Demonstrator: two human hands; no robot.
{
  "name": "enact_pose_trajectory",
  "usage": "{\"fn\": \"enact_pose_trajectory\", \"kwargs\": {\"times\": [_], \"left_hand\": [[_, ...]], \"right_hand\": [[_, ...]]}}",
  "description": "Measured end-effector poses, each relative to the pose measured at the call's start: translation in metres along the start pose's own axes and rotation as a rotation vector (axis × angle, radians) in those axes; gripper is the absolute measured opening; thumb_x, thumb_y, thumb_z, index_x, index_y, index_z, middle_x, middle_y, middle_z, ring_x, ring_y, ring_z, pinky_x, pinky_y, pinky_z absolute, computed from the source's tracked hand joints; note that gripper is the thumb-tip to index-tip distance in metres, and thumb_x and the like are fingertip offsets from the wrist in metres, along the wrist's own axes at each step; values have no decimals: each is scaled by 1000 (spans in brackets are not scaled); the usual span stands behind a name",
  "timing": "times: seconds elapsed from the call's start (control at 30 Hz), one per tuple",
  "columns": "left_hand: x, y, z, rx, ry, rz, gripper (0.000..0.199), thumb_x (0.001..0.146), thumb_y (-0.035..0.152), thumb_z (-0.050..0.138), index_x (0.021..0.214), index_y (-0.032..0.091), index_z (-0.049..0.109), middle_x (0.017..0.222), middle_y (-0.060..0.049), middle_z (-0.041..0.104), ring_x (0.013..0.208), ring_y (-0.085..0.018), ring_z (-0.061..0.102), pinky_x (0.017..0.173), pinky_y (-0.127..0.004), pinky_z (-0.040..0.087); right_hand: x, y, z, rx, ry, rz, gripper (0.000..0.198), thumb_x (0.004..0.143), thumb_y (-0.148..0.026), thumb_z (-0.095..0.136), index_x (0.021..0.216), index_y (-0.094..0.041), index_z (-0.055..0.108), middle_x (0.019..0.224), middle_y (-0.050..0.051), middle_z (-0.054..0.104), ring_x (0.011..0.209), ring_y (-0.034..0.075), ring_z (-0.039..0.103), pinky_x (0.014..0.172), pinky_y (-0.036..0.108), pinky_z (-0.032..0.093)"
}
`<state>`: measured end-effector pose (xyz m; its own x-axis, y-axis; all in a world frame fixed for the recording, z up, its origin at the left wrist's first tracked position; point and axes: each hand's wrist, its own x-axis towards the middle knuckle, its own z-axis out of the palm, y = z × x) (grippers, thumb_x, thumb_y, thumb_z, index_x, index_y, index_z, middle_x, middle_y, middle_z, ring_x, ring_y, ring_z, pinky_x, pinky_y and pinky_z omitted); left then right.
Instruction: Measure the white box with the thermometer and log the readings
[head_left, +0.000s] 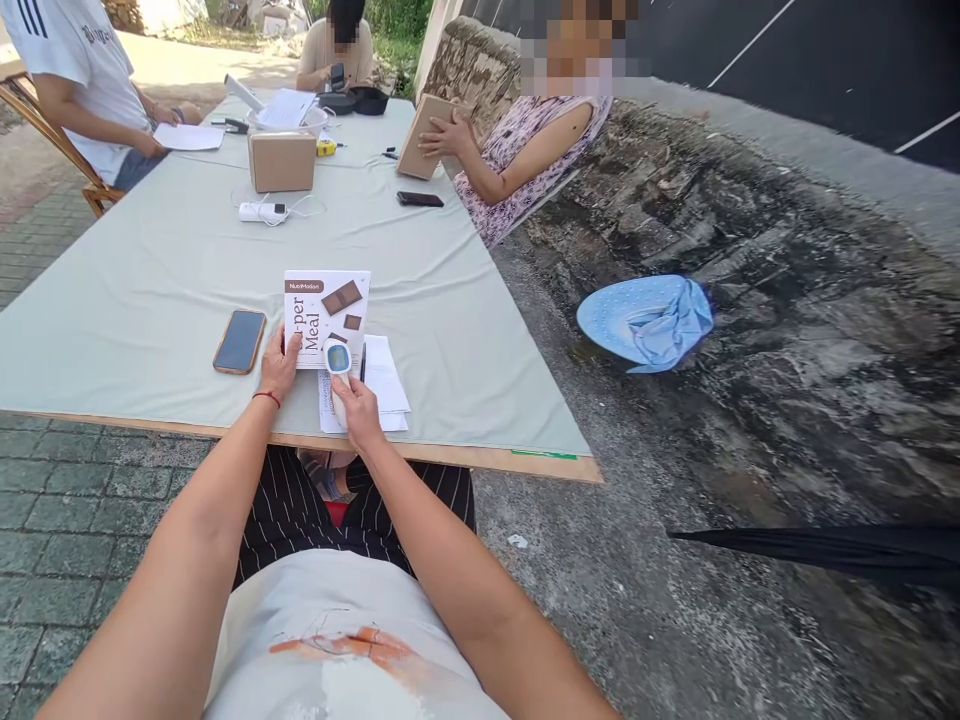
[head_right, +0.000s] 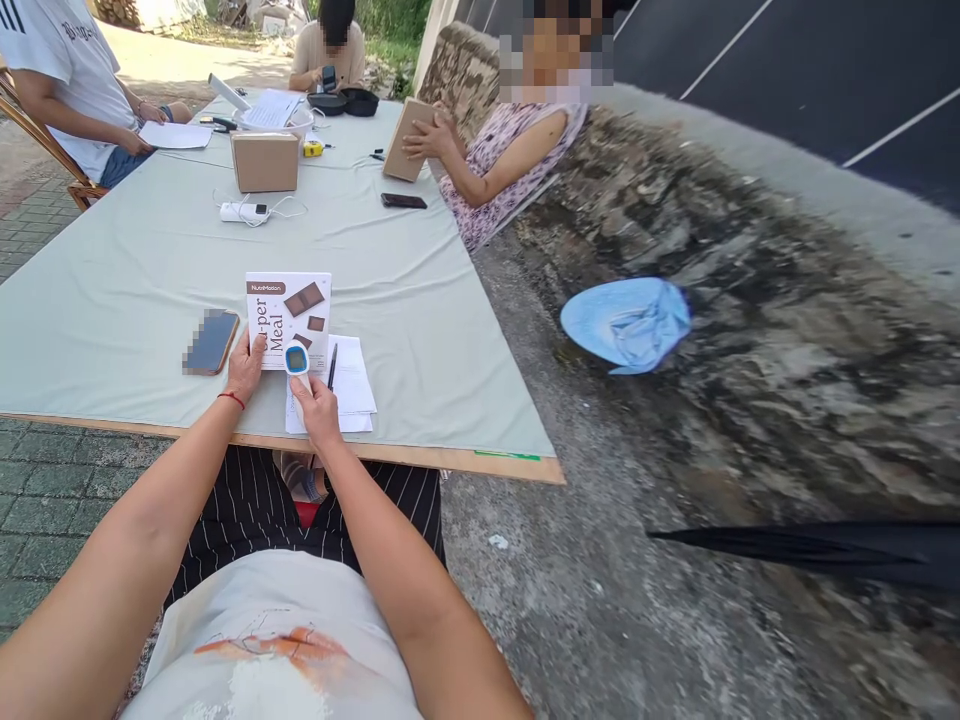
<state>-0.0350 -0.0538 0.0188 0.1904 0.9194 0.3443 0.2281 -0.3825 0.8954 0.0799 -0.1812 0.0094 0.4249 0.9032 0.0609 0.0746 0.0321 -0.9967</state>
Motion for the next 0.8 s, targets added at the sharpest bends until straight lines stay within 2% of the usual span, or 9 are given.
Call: {"fn": "enact_pose_trajectory", "kwargs": {"times": [0.13,0.3,0.47,0.67,0.8], "left_hand": [[0,-2,0,15,-8,13,55,85,59,61,123,20,60,118,-9,69,110,-27,63,99,-40,48],[3,-9,2,40,11,27,53,86,56,62,124,20,59,120,-10,67,112,-28,62,101,-45,47],[6,-11,1,-13,22,48,54,85,57,62,123,19,59,120,-11,67,114,-27,62,103,-45,47],[6,-7,-2,-81,-9,102,64,84,64,60,124,16,55,121,-15,66,113,-26,63,102,-43,49],[14,-7,-2,-136,82,64,72,82,66,63,130,16,47,122,-16,63,114,-26,62,100,-42,51]], "right_hand": [[-6,-13,-3,170,10,78,53,72,-67,62,90,-18,66,70,-1,60,72,17,54,67,29,45],[-29,-28,-22,291,77,96,50,70,-62,70,94,-18,65,72,-1,62,72,16,55,68,29,45],[-52,-37,-43,324,102,93,45,72,-59,70,93,-20,65,74,0,63,71,16,56,65,29,46],[-66,-41,-52,360,99,79,42,75,-58,68,92,-20,65,77,1,65,71,16,58,65,28,46],[-61,-32,-65,333,130,85,44,75,-59,66,95,-19,66,85,3,69,76,17,61,71,30,48]]}}
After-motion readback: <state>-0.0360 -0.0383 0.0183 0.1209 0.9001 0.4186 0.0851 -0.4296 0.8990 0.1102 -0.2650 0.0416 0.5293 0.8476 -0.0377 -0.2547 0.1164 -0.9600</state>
